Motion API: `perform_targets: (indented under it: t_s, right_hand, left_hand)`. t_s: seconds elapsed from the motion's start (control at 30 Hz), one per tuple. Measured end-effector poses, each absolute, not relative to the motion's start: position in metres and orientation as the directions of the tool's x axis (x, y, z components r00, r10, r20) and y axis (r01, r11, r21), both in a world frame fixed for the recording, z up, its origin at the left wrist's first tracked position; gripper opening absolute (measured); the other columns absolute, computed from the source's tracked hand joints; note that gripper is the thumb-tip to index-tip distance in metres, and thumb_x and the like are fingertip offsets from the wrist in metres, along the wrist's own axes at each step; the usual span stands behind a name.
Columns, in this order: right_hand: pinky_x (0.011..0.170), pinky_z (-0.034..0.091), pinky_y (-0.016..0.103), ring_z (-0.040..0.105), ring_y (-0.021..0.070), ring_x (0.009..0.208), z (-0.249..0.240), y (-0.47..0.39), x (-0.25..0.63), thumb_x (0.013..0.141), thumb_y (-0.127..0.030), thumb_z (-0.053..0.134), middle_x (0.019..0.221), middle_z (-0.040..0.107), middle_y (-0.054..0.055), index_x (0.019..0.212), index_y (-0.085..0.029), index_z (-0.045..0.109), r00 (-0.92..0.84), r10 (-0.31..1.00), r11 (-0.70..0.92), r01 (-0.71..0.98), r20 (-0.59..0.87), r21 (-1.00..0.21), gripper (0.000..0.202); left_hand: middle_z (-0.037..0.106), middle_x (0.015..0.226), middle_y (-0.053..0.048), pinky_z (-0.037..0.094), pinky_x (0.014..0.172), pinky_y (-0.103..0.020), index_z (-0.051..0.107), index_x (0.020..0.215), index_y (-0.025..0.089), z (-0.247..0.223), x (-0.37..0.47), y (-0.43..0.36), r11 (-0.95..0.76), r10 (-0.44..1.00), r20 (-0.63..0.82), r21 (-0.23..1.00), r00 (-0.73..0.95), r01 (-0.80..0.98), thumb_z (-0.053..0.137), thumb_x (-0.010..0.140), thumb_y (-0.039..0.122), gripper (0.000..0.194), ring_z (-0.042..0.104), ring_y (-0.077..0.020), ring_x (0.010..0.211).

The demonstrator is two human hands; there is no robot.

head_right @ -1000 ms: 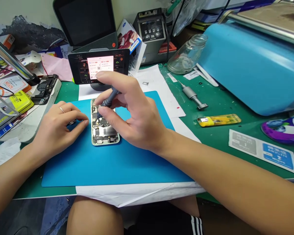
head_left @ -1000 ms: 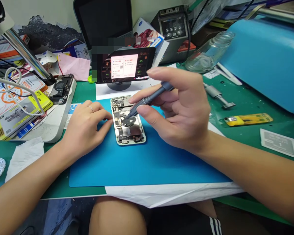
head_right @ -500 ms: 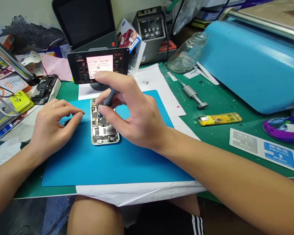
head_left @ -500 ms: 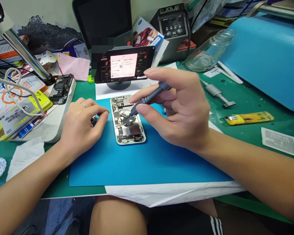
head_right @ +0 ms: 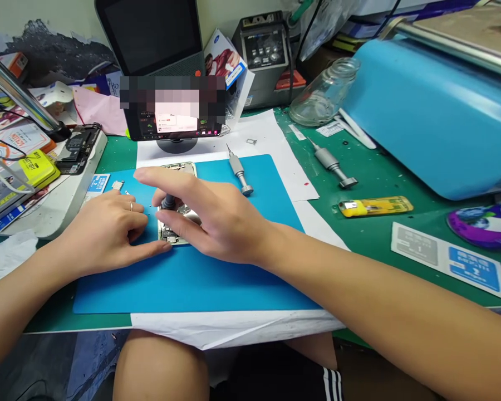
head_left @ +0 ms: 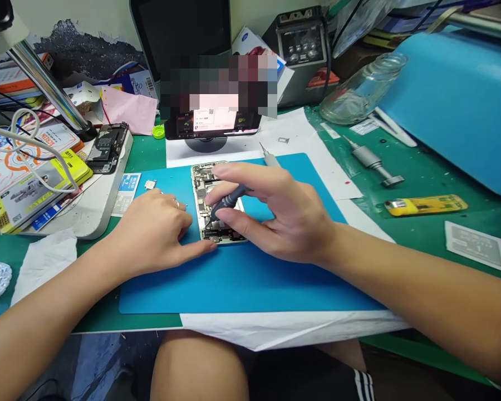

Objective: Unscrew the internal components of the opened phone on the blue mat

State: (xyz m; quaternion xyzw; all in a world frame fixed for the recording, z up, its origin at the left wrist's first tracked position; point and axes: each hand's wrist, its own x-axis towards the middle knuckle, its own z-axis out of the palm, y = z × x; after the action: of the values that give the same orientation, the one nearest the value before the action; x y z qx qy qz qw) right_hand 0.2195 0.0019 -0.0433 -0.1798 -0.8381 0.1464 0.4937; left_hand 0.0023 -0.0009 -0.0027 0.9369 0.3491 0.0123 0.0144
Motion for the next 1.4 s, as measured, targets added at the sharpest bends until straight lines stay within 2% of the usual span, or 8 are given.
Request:
perform_targets:
  t_s: [0.13,0.23,0.37,0.57,0.73,0.93,1.13,1.4]
  right_hand:
    - [0.089,0.067,0.026,0.075,0.0143,0.098,-0.045,0.004,0.219,0.095,-0.009,0.06,0.119,0.073,0.006,0.148,-0.023,0.043,-0.468,0.422,0.904,0.153,0.776,-0.399,0.058]
    - [0.088,0.068,0.029,0.076,0.0148,0.098,-0.047,0.005,0.219,0.096,-0.01,0.058,0.12,0.073,0.004,0.151,-0.028,0.04,-0.478,0.414,0.907,0.143,0.775,-0.396,0.06]
    - [0.09,0.068,0.029,0.076,0.0152,0.101,-0.045,0.005,0.219,0.096,-0.009,0.06,0.125,0.073,0.004,0.152,-0.027,0.04,-0.495,0.422,0.904,0.163,0.76,-0.395,0.062]
    - [0.1,0.065,0.033,0.073,0.0171,0.118,-0.037,0.007,0.215,0.097,-0.011,0.061,0.136,0.071,0.003,0.153,-0.029,0.041,-0.55,0.302,0.948,0.091,0.779,-0.304,0.062]
    - [0.102,0.064,0.037,0.07,0.0193,0.124,-0.034,0.006,0.212,0.097,-0.008,0.056,0.142,0.068,0.001,0.154,-0.034,0.037,-0.581,0.334,0.936,0.109,0.742,-0.336,0.065]
    - [0.109,0.059,0.032,0.064,0.0154,0.132,-0.031,0.003,0.212,0.097,-0.004,0.051,0.145,0.065,0.005,0.154,-0.026,0.035,-0.606,0.331,0.939,0.137,0.723,-0.315,0.064]
    - [0.105,0.062,0.033,0.069,0.0177,0.126,-0.032,0.003,0.21,0.099,-0.012,0.057,0.142,0.067,0.004,0.153,-0.028,0.039,-0.593,0.323,0.943,0.131,0.738,-0.307,0.059]
    - [0.099,0.066,0.032,0.073,0.017,0.118,-0.031,-0.004,0.208,0.097,-0.006,0.051,0.14,0.069,0.001,0.149,-0.03,0.045,-0.563,0.447,0.891,0.205,0.695,-0.406,0.058]
  left_hand:
    - [0.057,0.054,-0.003,0.031,0.065,-0.037,0.055,0.051,0.02,-0.007,0.001,0.0,-0.765,0.643,0.0,0.021,0.765,0.643,0.06,0.091,0.064,0.06,0.053,-0.0198,0.058]
    - [0.057,0.054,-0.003,0.032,0.064,-0.037,0.055,0.051,0.02,-0.008,0.002,-0.001,-0.763,0.646,-0.011,0.017,0.763,0.646,0.058,0.093,0.064,0.061,0.055,-0.0202,0.058]
    - [0.059,0.054,-0.004,0.033,0.062,-0.037,0.056,0.051,0.02,-0.008,0.004,-0.002,-0.744,0.668,-0.034,0.005,0.743,0.669,0.055,0.093,0.066,0.062,0.058,-0.0217,0.06]
    - [0.056,0.05,-0.007,0.018,0.051,-0.033,0.061,0.051,0.019,-0.007,0.008,-0.009,-0.626,0.778,-0.123,-0.086,0.616,0.775,0.046,0.092,0.075,0.071,0.056,-0.0226,0.051]
    - [0.051,0.047,-0.006,0.024,0.051,-0.032,0.062,0.053,0.019,-0.008,0.01,-0.013,-0.613,0.788,-0.129,-0.071,0.602,0.787,0.048,0.092,0.074,0.069,0.057,-0.0229,0.052]
    - [0.054,0.05,-0.006,0.024,0.051,-0.031,0.06,0.053,0.018,-0.008,0.01,-0.013,-0.615,0.786,-0.137,-0.07,0.603,0.786,0.048,0.092,0.073,0.069,0.058,-0.0233,0.054]
    - [0.053,0.05,-0.006,0.027,0.052,-0.032,0.061,0.054,0.019,-0.008,0.01,-0.013,-0.618,0.784,-0.127,-0.062,0.608,0.784,0.048,0.093,0.072,0.067,0.059,-0.0246,0.055]
    - [0.056,0.053,-0.008,0.025,0.052,-0.033,0.064,0.058,0.019,-0.007,0.01,-0.013,-0.627,0.773,-0.154,-0.037,0.616,0.778,0.046,0.096,0.069,0.065,0.058,-0.0244,0.055]
